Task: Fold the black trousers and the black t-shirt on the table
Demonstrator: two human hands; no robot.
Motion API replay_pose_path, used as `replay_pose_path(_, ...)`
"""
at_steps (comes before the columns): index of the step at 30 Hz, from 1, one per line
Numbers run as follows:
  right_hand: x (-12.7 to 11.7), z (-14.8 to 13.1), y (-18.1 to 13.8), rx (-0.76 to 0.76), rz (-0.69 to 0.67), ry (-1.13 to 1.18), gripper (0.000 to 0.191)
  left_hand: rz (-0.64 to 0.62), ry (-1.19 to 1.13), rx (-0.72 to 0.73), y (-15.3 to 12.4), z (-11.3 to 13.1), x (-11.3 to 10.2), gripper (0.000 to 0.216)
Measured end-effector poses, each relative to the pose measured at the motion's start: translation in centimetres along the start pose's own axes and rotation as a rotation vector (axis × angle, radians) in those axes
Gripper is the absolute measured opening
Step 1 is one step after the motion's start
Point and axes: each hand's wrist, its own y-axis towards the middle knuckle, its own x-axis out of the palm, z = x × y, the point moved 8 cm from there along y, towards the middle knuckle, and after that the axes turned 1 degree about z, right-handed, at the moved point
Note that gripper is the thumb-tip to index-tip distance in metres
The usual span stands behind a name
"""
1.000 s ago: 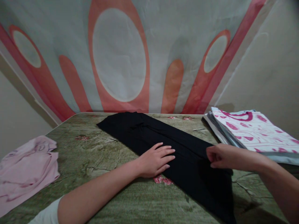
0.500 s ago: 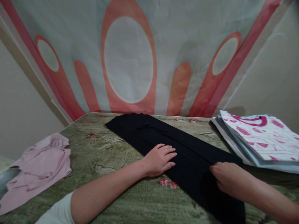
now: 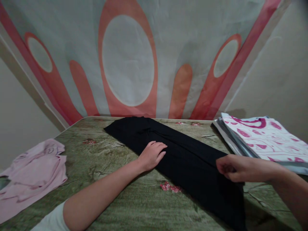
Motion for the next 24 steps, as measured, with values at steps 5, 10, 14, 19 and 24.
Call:
replay_pose_path(5, 0.7, 0.7, 0.5, -0.031, -0.097, 0.235, 0.012, -0.002, -0.019, 0.007, -0.1, -0.1, 0.3, 0.030)
replay_pose_path(10, 1.7, 1.2, 0.9, -0.014, -0.113, 0.199, 0.029, -0.015, -0.023, 0.016, -0.1, 0.1, 0.2, 0.030)
replay_pose_path(14, 2.0, 1.7, 0.9, 0.040, -0.102, 0.059, 0.034, -0.006, -0.009, 0.013, 0.0, -0.6, -0.1, 0.029)
replay_pose_path(19, 1.8, 0.1, -0.6, -0.024, -0.164, 0.134, 0.030, -0.003, 0.008, 0.013, 0.3, -2.2, -0.6, 0.024)
replay_pose_path(24, 1.6, -0.5, -1.3, -0.110, -0.213, 0.388, 0.042, 0.010, -0.010, 0.035, 0.6, -2.5, -0.9, 0.012)
